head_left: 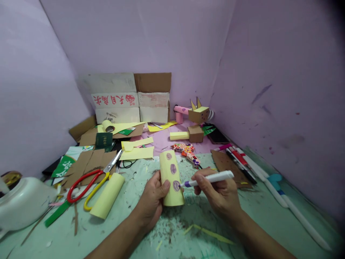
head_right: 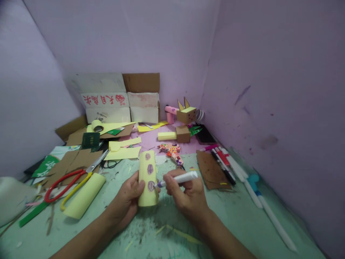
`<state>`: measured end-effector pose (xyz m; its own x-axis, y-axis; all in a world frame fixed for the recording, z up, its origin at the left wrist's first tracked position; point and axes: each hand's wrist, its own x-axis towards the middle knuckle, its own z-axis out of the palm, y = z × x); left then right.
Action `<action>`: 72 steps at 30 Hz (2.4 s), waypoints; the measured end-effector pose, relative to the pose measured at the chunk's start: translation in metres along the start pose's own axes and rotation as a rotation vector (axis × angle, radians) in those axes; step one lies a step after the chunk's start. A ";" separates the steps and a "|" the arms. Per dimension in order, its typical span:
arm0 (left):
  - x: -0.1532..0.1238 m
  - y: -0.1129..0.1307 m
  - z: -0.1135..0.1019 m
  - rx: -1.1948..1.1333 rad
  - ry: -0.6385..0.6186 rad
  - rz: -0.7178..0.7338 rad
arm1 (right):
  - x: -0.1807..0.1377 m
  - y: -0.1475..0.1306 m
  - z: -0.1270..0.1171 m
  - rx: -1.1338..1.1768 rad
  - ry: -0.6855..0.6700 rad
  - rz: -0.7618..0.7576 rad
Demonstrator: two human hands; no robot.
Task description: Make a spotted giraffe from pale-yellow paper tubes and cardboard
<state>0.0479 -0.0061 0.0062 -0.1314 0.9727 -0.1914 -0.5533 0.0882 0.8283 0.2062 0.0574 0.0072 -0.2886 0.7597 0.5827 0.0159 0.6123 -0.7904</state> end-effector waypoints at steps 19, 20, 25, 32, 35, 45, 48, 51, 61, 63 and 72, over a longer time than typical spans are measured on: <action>0.000 -0.002 -0.001 -0.006 -0.021 -0.002 | 0.000 -0.003 0.002 0.038 -0.007 -0.008; 0.001 -0.002 -0.001 -0.007 -0.020 -0.002 | 0.000 -0.003 0.002 0.046 -0.012 -0.006; 0.002 -0.003 -0.003 -0.001 -0.030 -0.002 | 0.000 -0.004 0.003 0.061 -0.017 -0.001; 0.001 -0.003 -0.001 -0.009 -0.032 0.010 | 0.000 -0.001 0.003 0.077 -0.060 0.014; 0.001 -0.003 -0.001 -0.005 -0.035 0.009 | 0.000 -0.001 0.003 0.082 -0.064 0.003; 0.002 -0.003 -0.001 0.013 -0.020 0.009 | -0.002 0.004 0.001 0.034 0.011 0.016; 0.002 -0.003 -0.001 0.015 -0.027 0.007 | -0.002 0.004 0.000 0.041 0.019 0.019; 0.001 -0.003 -0.001 0.012 -0.027 0.003 | -0.001 0.003 -0.001 0.023 0.026 0.001; 0.001 -0.005 -0.003 -0.002 -0.021 0.006 | -0.001 0.001 0.002 0.016 0.010 0.034; 0.002 -0.005 -0.004 -0.005 -0.034 0.018 | -0.002 0.001 0.002 0.023 -0.013 0.033; 0.002 -0.004 -0.002 -0.014 -0.022 0.016 | -0.003 0.003 0.001 0.010 -0.035 0.023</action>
<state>0.0479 -0.0053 0.0019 -0.1228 0.9784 -0.1664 -0.5625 0.0695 0.8238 0.2066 0.0564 0.0028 -0.3218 0.7651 0.5577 0.0132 0.5926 -0.8054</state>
